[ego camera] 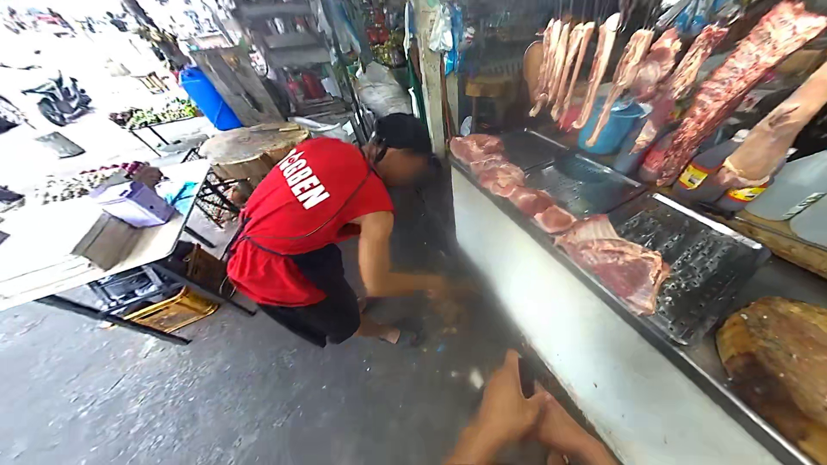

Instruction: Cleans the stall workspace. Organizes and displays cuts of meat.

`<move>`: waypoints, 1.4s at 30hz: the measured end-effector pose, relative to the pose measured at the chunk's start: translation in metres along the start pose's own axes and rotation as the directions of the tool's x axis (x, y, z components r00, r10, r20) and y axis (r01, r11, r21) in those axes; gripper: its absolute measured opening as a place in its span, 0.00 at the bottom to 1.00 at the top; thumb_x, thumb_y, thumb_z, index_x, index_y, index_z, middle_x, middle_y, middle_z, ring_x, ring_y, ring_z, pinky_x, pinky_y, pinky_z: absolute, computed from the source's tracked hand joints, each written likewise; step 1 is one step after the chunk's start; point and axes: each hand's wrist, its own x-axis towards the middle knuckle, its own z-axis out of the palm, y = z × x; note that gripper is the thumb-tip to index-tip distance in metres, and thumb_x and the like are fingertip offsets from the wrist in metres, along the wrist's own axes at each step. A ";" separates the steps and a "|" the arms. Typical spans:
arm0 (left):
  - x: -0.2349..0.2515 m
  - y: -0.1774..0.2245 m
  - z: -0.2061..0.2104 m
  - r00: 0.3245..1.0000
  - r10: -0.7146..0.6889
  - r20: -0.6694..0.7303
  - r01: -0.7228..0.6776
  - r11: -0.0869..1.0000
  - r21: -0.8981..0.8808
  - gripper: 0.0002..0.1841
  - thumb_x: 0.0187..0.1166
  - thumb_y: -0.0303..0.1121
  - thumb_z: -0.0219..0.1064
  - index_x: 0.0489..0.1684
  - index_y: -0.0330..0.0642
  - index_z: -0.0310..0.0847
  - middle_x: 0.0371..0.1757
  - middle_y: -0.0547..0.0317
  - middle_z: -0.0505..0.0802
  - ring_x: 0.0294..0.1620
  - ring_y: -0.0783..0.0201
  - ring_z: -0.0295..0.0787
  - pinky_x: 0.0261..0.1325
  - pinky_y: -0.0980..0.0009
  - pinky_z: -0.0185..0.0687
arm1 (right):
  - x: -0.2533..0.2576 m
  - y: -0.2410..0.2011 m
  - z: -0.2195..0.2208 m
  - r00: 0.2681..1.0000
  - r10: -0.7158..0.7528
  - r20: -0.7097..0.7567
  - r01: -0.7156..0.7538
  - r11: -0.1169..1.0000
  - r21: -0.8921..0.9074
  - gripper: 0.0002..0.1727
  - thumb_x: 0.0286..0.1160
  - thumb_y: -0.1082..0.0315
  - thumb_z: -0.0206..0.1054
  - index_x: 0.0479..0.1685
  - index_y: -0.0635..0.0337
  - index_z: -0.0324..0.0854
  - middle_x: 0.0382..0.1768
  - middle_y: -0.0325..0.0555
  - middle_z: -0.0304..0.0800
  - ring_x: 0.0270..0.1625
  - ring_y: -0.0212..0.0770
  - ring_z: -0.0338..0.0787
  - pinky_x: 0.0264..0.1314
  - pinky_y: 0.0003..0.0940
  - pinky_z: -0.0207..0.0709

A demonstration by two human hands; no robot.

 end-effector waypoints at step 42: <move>-0.444 -0.350 -0.361 0.085 -0.776 -0.625 -0.955 0.116 -0.274 0.41 0.83 0.72 0.40 0.69 0.45 0.77 0.56 0.43 0.93 0.54 0.47 0.92 0.57 0.46 0.89 | 0.162 -0.319 0.739 0.116 -0.802 0.586 0.468 0.565 0.680 0.23 0.47 0.75 0.75 0.51 0.60 0.89 0.54 0.50 0.91 0.63 0.44 0.88 0.69 0.44 0.83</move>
